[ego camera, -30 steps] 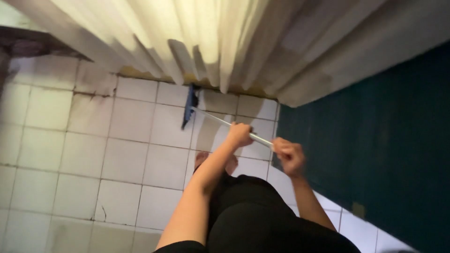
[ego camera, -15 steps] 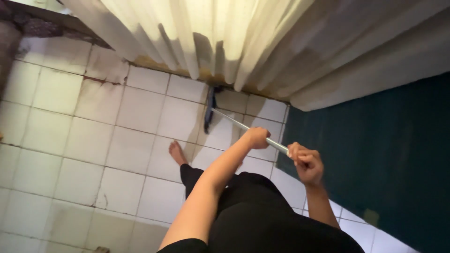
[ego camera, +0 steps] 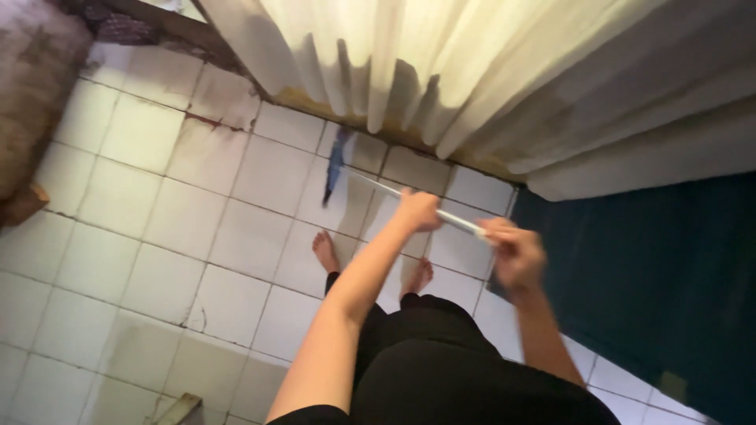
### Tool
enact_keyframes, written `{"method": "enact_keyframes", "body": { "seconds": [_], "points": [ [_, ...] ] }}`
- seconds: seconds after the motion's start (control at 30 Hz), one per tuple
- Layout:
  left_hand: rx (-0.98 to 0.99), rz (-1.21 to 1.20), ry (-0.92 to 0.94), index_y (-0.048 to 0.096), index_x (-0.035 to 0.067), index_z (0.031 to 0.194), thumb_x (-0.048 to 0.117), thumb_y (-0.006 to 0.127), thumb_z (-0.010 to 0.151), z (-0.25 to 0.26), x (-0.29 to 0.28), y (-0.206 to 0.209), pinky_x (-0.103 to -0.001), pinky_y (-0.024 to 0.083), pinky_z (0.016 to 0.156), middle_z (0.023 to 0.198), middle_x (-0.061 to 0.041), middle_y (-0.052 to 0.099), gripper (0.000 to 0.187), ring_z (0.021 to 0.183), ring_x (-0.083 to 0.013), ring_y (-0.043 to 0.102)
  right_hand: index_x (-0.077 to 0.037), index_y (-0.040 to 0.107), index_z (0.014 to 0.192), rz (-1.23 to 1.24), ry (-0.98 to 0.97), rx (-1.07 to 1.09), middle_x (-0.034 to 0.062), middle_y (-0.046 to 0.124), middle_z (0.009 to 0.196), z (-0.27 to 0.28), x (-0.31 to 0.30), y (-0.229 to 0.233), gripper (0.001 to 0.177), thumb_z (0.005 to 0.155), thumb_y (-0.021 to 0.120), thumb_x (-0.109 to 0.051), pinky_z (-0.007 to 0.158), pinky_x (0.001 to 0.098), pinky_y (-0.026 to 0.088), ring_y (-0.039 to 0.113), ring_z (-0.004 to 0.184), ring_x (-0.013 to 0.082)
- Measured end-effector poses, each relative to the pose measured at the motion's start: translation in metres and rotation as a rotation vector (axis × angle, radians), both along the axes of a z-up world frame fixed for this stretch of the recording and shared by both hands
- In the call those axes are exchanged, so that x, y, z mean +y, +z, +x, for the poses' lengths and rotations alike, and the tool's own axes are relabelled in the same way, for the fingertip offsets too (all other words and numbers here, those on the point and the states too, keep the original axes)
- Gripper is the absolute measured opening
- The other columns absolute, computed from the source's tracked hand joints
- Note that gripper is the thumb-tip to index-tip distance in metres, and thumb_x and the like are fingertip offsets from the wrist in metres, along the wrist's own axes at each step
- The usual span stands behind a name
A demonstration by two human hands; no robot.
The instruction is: The person uses a blue mop to clean a white tiled floor in a room. They move the mop back and forth across the surface, covering areas near a doorway, a parked red motorcycle, and a bed with a patterned sheet.
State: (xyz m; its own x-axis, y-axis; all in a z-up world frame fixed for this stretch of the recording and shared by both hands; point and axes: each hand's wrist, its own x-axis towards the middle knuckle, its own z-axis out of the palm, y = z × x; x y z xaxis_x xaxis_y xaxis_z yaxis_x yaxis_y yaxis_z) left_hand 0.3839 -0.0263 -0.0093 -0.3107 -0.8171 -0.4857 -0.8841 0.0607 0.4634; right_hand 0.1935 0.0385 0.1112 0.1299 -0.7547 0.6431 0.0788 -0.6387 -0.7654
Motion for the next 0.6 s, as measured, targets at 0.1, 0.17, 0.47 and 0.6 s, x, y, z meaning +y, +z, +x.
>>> {"method": "enact_keyframes", "body": {
  "seconds": [0.1, 0.17, 0.47, 0.6],
  "points": [
    [0.178, 0.008, -0.095, 0.079, 0.022, 0.107, 0.041, 0.067, 0.083, -0.026, 0.007, 0.069, -0.054, 0.040, 0.111, 0.105, -0.008, 0.081, 0.033, 0.115, -0.0280, 0.074, 0.002, 0.063, 0.095, 0.003, 0.097, 0.144, 0.0162, 0.065, 0.090, -0.048, 0.009, 0.069, 0.011, 0.101, 0.054, 0.006, 0.087, 0.0501, 0.061, 0.068, 0.086, 0.0301],
    [0.240, 0.064, -0.124, 0.080, 0.020, 0.101, 0.046, 0.063, 0.083, -0.037, 0.014, 0.111, -0.050, 0.048, 0.096, 0.097, -0.009, 0.079, 0.035, 0.100, -0.0308, 0.073, -0.004, 0.059, 0.098, -0.001, 0.165, 0.264, 0.0119, 0.063, 0.093, -0.060, 0.010, 0.118, 0.011, 0.103, 0.049, 0.000, 0.093, 0.0473, 0.064, 0.068, 0.090, 0.0261],
    [0.272, 0.236, -0.157, 0.075, 0.015, 0.084, 0.048, 0.060, 0.078, -0.010, 0.042, 0.062, -0.046, 0.055, 0.075, 0.091, -0.014, 0.077, 0.036, 0.088, -0.0372, 0.073, -0.004, 0.059, 0.067, 0.671, 0.146, 0.138, 0.0137, 0.063, 0.081, 0.036, 0.033, 0.120, 0.030, 0.096, 0.050, -0.002, 0.093, 0.0402, 0.051, 0.061, 0.085, 0.0253],
    [0.254, 0.168, -0.141, 0.074, 0.011, 0.080, 0.045, 0.061, 0.078, 0.028, 0.040, 0.039, -0.047, 0.054, 0.073, 0.085, -0.016, 0.076, 0.036, 0.084, -0.0395, 0.072, -0.005, 0.054, 0.066, 0.626, 0.168, 0.039, 0.0100, 0.060, 0.078, 0.077, 0.030, 0.110, 0.030, 0.096, 0.051, -0.005, 0.100, 0.0443, 0.050, 0.057, 0.085, 0.0225]
  ]
}}
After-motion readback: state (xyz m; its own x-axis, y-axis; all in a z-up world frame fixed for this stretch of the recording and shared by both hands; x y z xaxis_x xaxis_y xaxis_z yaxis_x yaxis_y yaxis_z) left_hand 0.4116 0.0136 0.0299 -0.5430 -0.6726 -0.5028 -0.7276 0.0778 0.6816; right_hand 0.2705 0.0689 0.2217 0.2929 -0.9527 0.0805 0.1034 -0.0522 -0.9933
